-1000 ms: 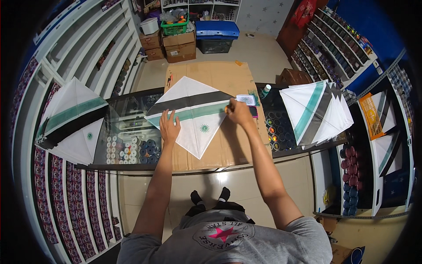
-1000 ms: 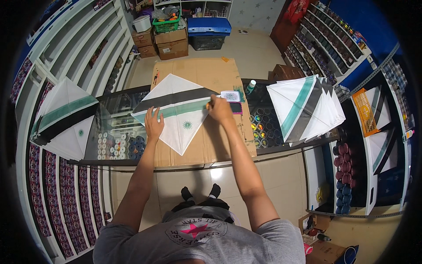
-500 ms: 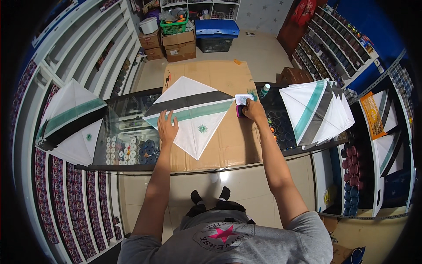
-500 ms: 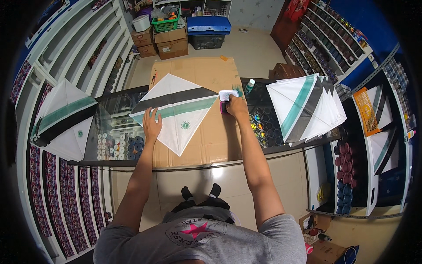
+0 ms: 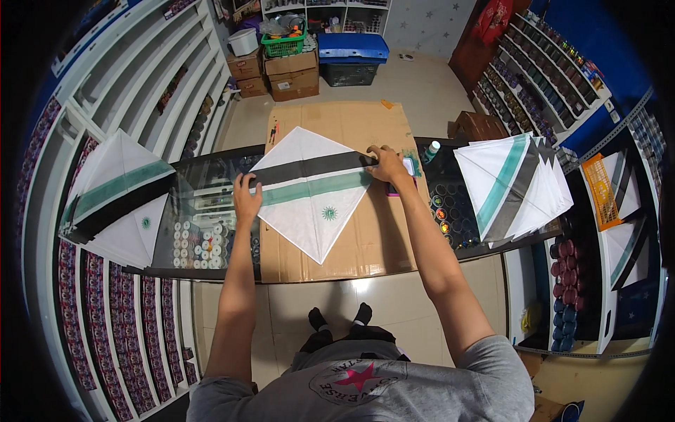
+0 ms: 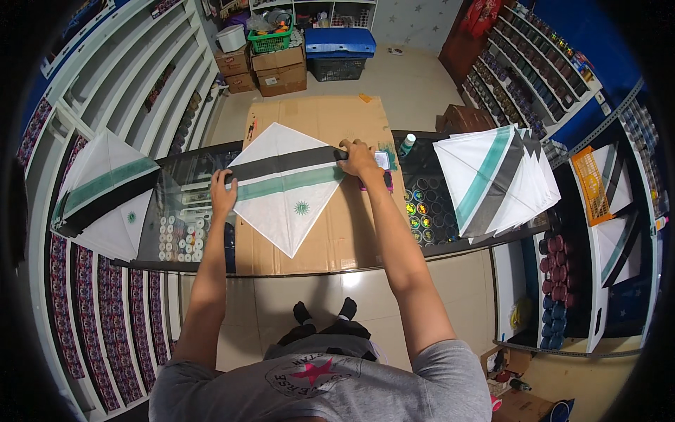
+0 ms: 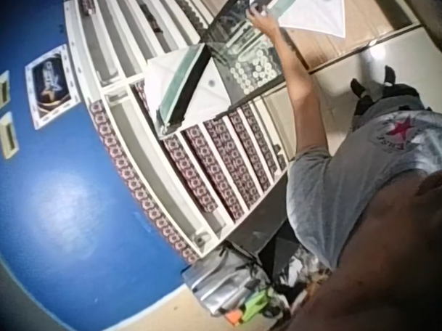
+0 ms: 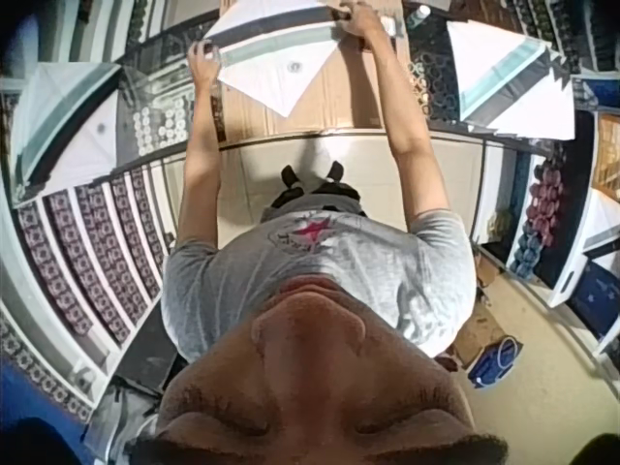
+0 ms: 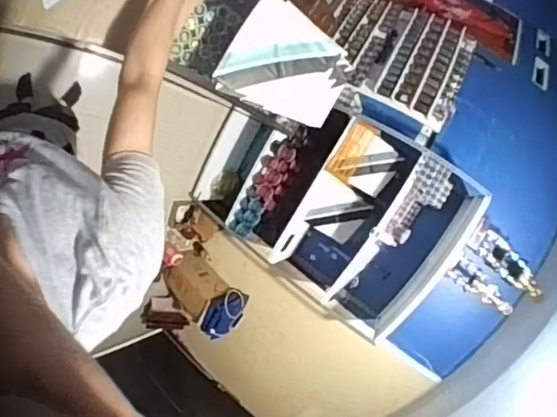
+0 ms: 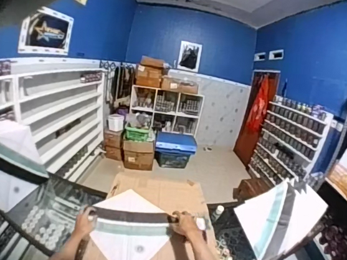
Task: The person repeatedly picks up a folded kite from a stack, unfolds it to reveal a white surface with green and black stripes, and places it onto a cardboard sheet on the counter. The person then folds the kite back and returns it to the stack. This cycle is repeated multiple times throughout the video.
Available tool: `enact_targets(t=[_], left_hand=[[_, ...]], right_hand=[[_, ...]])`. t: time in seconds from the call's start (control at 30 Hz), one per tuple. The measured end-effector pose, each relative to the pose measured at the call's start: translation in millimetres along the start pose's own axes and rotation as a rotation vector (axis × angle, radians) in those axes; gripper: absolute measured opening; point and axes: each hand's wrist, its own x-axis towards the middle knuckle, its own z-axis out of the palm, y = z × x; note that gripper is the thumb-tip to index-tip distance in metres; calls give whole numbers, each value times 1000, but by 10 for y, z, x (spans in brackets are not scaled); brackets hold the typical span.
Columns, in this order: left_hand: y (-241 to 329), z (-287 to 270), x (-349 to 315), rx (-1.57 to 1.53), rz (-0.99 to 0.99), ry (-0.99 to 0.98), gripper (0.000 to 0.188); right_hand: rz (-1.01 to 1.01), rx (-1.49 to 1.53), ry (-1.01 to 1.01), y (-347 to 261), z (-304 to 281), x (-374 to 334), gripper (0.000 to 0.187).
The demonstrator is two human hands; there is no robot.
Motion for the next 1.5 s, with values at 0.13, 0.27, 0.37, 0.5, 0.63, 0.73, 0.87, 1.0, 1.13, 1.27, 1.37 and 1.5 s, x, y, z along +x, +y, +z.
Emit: enact_targets(t=[0.13, 0.27, 0.37, 0.5, 0.63, 0.73, 0.87, 1.0, 1.13, 1.27, 1.37, 1.5], left_hand=[[-329, -159, 183, 40, -41, -170, 36], [-502, -222, 230, 41, 37, -288, 37], [-484, -268, 191, 96, 76, -307, 36], [-477, -332, 176, 50, 83, -325, 34], [-528, -377, 191, -154, 69, -291, 35], [-448, -448, 211, -158, 73, -247, 37], [-291, -621, 293, -211, 78, -160, 34], [-50, -820, 433, -234, 141, -45, 28], [197, -1083, 588, -279, 160, 6, 26], [458, -1305, 738, -312, 212, 74, 25], [635, -1468, 800, -282, 208, 102, 24], [783, -1605, 849, -281, 265, 155, 23]], right_hand=[[-7, 3, -107, -64, 189, 199, 58], [2, -9, -119, -48, 328, 300, 59], [27, -59, -117, -63, 364, 311, 57], [39, -72, -74, -109, 365, 299, 52], [24, -11, -40, -121, 294, 324, 47], [-1, 78, 2, -85, 166, 310, 44], [-69, 189, 127, -70, -93, 248, 43], [-130, 218, 201, -52, -461, 196, 43], [-159, 265, 247, -148, -889, 83, 37], [-221, 224, 415, -163, -1187, -12, 34], [-233, 207, 475, -198, -1406, -65, 33], [-231, 219, 512, -235, -1571, -138, 35]])
